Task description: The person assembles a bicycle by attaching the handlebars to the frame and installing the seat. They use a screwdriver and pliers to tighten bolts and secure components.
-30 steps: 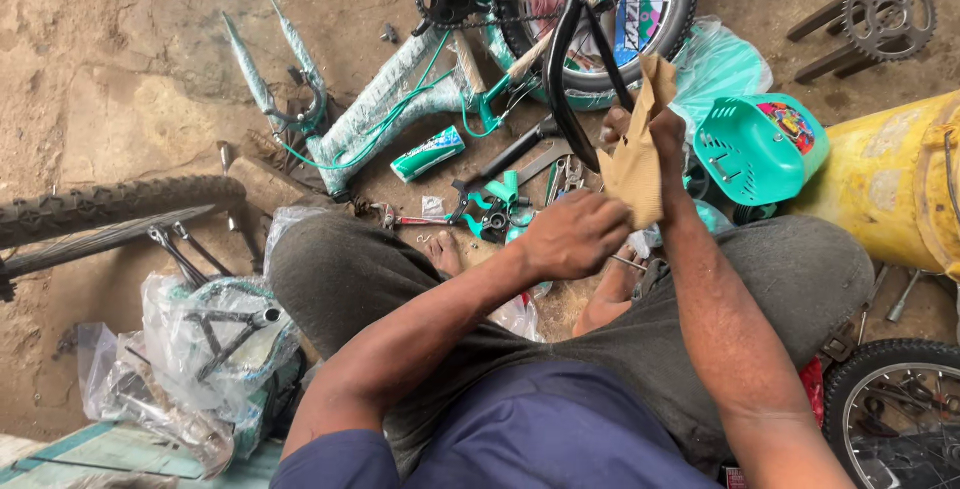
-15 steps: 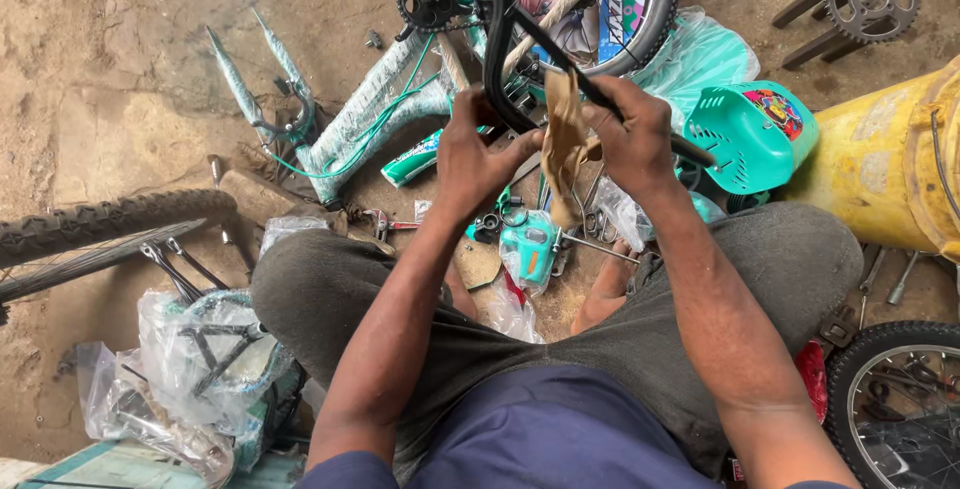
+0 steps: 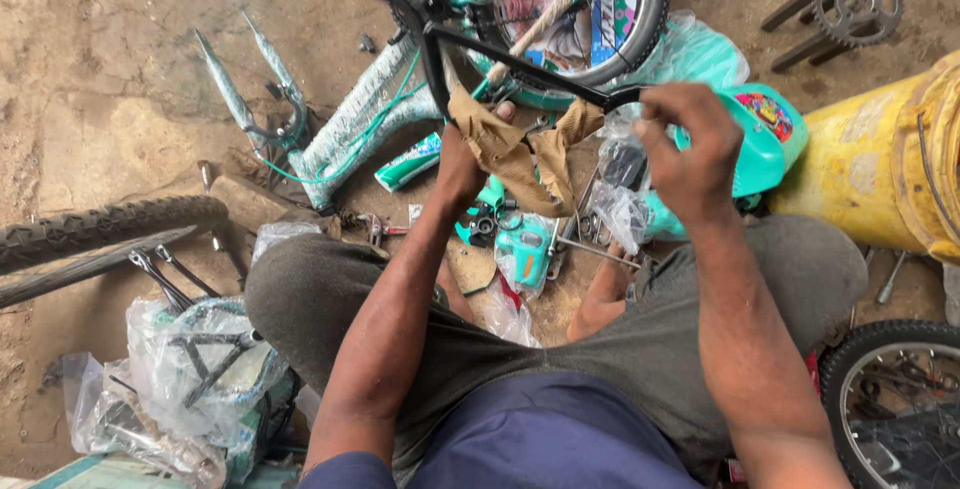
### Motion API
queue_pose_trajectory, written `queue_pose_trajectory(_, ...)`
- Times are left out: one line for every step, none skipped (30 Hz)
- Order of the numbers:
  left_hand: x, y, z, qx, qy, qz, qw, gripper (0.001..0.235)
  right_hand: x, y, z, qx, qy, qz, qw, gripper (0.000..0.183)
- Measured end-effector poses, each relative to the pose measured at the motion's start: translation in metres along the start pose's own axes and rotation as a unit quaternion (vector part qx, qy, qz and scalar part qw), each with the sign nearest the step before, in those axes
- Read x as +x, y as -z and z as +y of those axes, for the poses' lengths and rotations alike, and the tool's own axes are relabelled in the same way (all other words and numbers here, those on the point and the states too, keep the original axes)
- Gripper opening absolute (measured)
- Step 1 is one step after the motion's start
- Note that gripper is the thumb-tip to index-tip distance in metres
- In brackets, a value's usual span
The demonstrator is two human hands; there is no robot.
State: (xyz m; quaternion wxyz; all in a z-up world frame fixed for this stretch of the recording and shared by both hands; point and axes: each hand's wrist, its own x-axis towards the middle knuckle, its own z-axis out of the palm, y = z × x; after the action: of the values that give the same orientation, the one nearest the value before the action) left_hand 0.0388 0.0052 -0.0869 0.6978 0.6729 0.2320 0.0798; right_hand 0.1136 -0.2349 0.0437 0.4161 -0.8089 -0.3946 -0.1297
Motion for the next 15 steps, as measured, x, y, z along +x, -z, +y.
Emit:
queue_pose_trajectory(0.001, 0.001, 0.006, 0.006, 0.035, 0.020, 0.999, 0.045, 0.000, -0.001, -0.005, -0.018, 0.045, -0.013, 0.999, 0.035)
queue_pose_trajectory(-0.002, 0.001, 0.010, -0.005, 0.013, 0.023, 1.000, 0.046, -0.002, -0.002, -0.010, -0.037, 0.086, -0.028, 0.995, 0.040)
queue_pose_trajectory(-0.005, -0.001, 0.013, -0.015, -0.010, 0.026, 0.999, 0.047, -0.005, -0.011, -0.014, -0.046, 0.145, -0.032, 0.988, 0.042)
queue_pose_trajectory(-0.007, -0.003, 0.014, -0.026, -0.032, 0.029, 0.999, 0.049, -0.009, -0.020, -0.017, -0.054, 0.203, -0.036, 0.977, 0.044)
queue_pose_trajectory(-0.007, -0.005, 0.015, 0.037, -0.018, 0.030, 0.999, 0.050, -0.011, -0.027, -0.015, -0.049, 0.187, -0.057, 0.980, 0.037)
queue_pose_trajectory(-0.010, -0.007, 0.014, 0.101, -0.002, 0.030, 0.994, 0.052, -0.015, -0.038, -0.014, -0.042, 0.168, -0.078, 0.982, 0.031)
queue_pose_trajectory(-0.013, -0.010, 0.012, 0.165, 0.014, 0.030, 0.986, 0.053, -0.020, -0.044, -0.011, -0.036, 0.148, -0.100, 0.983, 0.028)
queue_pose_trajectory(-0.016, -0.014, 0.010, 0.179, -0.017, 0.031, 0.983, 0.051, -0.023, -0.047, -0.006, -0.035, 0.122, -0.102, 0.987, 0.028)
queue_pose_trajectory(-0.021, -0.018, 0.008, 0.194, -0.049, 0.032, 0.979, 0.051, -0.024, -0.050, 0.000, -0.033, 0.095, -0.103, 0.990, 0.029)
queue_pose_trajectory(-0.022, -0.018, 0.009, 0.208, -0.084, 0.039, 0.974, 0.052, -0.021, -0.054, 0.005, -0.030, 0.075, -0.103, 0.991, 0.030)
queue_pose_trajectory(-0.024, -0.019, 0.010, 0.222, -0.106, 0.032, 0.969, 0.058, -0.019, -0.058, 0.007, -0.050, 0.054, -0.099, 0.992, 0.025)
queue_pose_trajectory(-0.029, -0.019, 0.010, 0.236, -0.126, 0.023, 0.963, 0.065, -0.020, -0.059, 0.008, -0.071, 0.030, -0.097, 0.992, 0.020)
queue_pose_trajectory(-0.033, -0.020, 0.009, 0.250, -0.145, 0.014, 0.957, 0.073, -0.021, -0.060, 0.006, -0.091, 0.006, -0.094, 0.991, 0.015)
queue_pose_trajectory(-0.035, -0.020, 0.010, 0.235, -0.151, -0.009, 0.960, 0.067, -0.021, -0.061, 0.004, -0.064, 0.002, -0.086, 0.994, 0.015)
queue_pose_trajectory(-0.035, -0.021, 0.012, 0.220, -0.156, -0.032, 0.962, 0.061, -0.022, -0.060, 0.000, -0.036, -0.002, -0.077, 0.996, 0.016)
